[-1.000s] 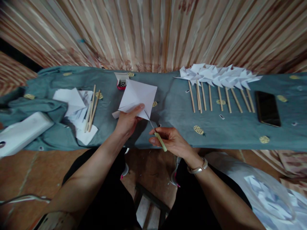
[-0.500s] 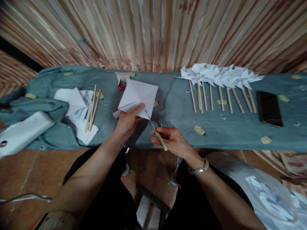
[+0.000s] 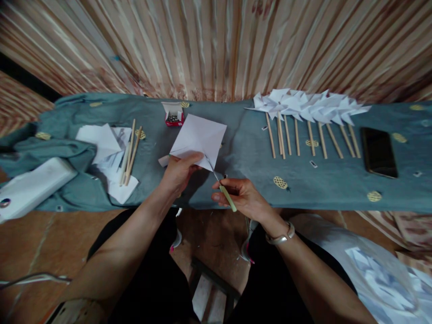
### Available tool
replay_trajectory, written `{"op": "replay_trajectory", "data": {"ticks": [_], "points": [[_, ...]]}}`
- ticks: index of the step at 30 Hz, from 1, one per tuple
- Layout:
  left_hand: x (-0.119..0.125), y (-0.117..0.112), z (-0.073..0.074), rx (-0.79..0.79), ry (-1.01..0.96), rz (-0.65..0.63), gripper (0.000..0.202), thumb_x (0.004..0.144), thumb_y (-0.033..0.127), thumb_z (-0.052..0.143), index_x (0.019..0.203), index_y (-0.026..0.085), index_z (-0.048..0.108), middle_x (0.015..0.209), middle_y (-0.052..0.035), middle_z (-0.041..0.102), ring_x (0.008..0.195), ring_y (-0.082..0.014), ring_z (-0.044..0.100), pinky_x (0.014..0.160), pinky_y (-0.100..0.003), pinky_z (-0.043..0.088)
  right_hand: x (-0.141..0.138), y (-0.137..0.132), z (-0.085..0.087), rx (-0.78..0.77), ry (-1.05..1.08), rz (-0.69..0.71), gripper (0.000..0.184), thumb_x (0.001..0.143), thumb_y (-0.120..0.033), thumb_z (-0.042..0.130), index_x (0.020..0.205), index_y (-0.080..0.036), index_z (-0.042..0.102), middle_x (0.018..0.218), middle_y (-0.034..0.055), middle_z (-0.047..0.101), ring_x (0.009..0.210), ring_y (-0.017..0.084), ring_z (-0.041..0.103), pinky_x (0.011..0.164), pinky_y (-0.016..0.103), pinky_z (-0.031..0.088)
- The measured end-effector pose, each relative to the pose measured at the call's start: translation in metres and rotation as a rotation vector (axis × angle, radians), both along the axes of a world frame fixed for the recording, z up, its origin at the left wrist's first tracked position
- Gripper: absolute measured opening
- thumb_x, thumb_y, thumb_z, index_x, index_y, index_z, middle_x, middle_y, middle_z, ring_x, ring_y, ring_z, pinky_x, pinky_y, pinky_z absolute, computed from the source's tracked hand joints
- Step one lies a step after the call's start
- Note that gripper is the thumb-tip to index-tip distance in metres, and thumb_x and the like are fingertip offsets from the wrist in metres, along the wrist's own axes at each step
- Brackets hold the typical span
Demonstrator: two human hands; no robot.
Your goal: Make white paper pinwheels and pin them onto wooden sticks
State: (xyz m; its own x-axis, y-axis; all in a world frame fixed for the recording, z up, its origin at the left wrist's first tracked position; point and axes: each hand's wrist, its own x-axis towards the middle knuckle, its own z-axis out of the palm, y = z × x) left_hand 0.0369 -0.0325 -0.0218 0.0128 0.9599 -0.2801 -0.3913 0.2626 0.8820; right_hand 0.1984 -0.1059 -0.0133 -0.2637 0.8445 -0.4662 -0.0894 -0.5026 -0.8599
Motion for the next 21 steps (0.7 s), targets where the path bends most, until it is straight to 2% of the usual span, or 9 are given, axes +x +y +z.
{"op": "replay_trajectory", "data": {"ticks": [6, 11, 15, 21], "points": [[0.0023, -0.0012, -0.0031, 0.032, 0.011, -0.044, 0.018, 0.054, 0.022, 0.073, 0.062, 0.017, 0.058, 0.064, 0.0015, 0.061, 0.057, -0.0107, 0.052, 0.051, -0.023, 0.039, 0.0008, 0.0002, -0.0021, 0.027, -0.022, -0.018, 0.041, 0.052, -0.043, 0.088, 0.082, -0.019, 0.074, 0.058, -0.0058, 0.062, 0.051, 0.006, 0.059, 0.054, 0.017, 0.054], [0.0018, -0.0013, -0.0031, 0.035, 0.01, -0.025, 0.015, 0.056, 0.02, 0.073, 0.063, 0.018, 0.06, 0.065, 0.0007, 0.063, 0.056, -0.0112, 0.053, 0.052, -0.023, 0.04, 0.0021, 0.0, -0.003, 0.074, -0.053, 0.013, 0.038, 0.057, -0.044, 0.085, 0.083, -0.02, 0.074, 0.06, -0.0047, 0.063, 0.051, 0.007, 0.059, 0.055, 0.02, 0.055], [0.0037, -0.0023, -0.0011, 0.011, 0.034, -0.02, 0.014, 0.056, 0.018, 0.072, 0.062, 0.019, 0.06, 0.064, 0.0014, 0.062, 0.056, -0.0118, 0.053, 0.052, -0.024, 0.04, 0.0019, 0.0006, -0.0024, 0.083, -0.06, 0.001, 0.038, 0.055, -0.044, 0.086, 0.082, -0.02, 0.073, 0.06, -0.0043, 0.063, 0.051, 0.008, 0.058, 0.054, 0.023, 0.055], [0.007, -0.0041, -0.0016, 0.029, 0.04, -0.044, 0.013, 0.057, 0.017, 0.07, 0.06, 0.021, 0.059, 0.065, 0.0011, 0.063, 0.058, -0.0133, 0.054, 0.054, -0.025, 0.042, 0.0015, 0.0016, -0.002, 0.072, -0.061, -0.005, 0.039, 0.052, -0.043, 0.088, 0.081, -0.02, 0.073, 0.058, -0.005, 0.062, 0.052, 0.007, 0.058, 0.051, 0.018, 0.05]]}}
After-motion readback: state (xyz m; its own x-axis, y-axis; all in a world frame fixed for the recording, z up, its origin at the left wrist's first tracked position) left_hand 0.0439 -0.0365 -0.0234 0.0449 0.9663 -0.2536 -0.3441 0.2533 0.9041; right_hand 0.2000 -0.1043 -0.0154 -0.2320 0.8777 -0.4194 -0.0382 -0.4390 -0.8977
